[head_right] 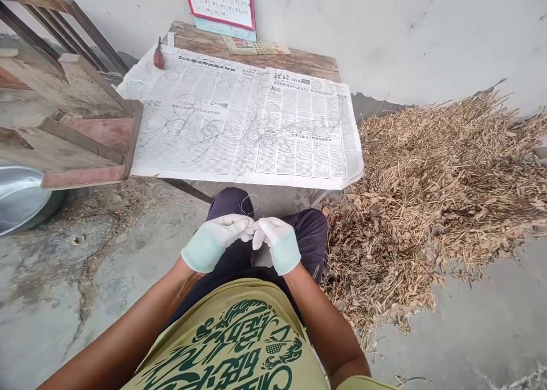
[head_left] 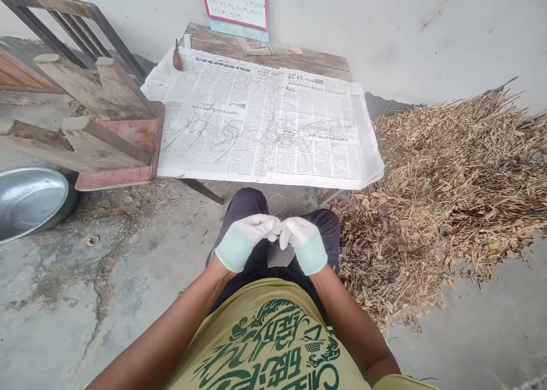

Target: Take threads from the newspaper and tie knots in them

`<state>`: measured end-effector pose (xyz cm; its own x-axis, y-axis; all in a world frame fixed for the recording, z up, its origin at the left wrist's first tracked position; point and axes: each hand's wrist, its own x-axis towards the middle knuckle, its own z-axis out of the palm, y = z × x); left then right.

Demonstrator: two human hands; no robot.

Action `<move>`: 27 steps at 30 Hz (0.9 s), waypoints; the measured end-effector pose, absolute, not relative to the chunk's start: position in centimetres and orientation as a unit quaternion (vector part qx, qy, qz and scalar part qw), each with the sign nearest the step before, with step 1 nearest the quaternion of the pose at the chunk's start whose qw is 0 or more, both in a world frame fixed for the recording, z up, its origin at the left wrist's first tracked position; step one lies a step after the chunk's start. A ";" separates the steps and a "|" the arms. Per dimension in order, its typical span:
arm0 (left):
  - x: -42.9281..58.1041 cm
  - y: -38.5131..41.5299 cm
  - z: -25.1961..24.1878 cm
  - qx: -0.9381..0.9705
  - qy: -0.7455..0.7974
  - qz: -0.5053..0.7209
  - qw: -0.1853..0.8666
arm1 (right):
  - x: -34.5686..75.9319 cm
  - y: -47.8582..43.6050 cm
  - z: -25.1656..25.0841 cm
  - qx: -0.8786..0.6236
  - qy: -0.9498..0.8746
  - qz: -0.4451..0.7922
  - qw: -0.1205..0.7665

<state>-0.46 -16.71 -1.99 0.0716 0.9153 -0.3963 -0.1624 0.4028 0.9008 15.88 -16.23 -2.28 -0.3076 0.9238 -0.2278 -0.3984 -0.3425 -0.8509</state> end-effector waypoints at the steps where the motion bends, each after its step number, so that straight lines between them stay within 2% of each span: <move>1: -0.4 -16.7 -1.9 0.353 0.546 0.422 0.632 | 15.9 -16.3 -2.3 -0.377 -0.355 0.730 0.447; 8: -0.7 -16.8 -1.0 0.467 0.646 0.333 0.504 | 18.2 -15.2 -1.3 -0.453 -0.456 0.641 0.419; 12: -0.7 -16.6 0.8 0.685 0.629 0.149 0.336 | 18.9 -13.7 -0.3 -0.452 -0.489 0.637 0.388; 16: -0.1 -16.2 2.8 0.762 0.611 -0.015 0.214 | 18.6 -12.7 0.1 -0.498 -0.499 0.629 0.327; 27: -0.4 -16.0 3.1 0.808 0.543 -0.096 0.206 | 19.1 -12.6 -1.6 -0.459 -0.549 0.652 0.250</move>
<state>-0.45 -16.04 3.09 0.3916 0.8389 -0.3781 0.9176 -0.3255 0.2282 19.13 -12.55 -1.65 -0.4545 0.8297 -0.3240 0.1778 -0.2719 -0.9458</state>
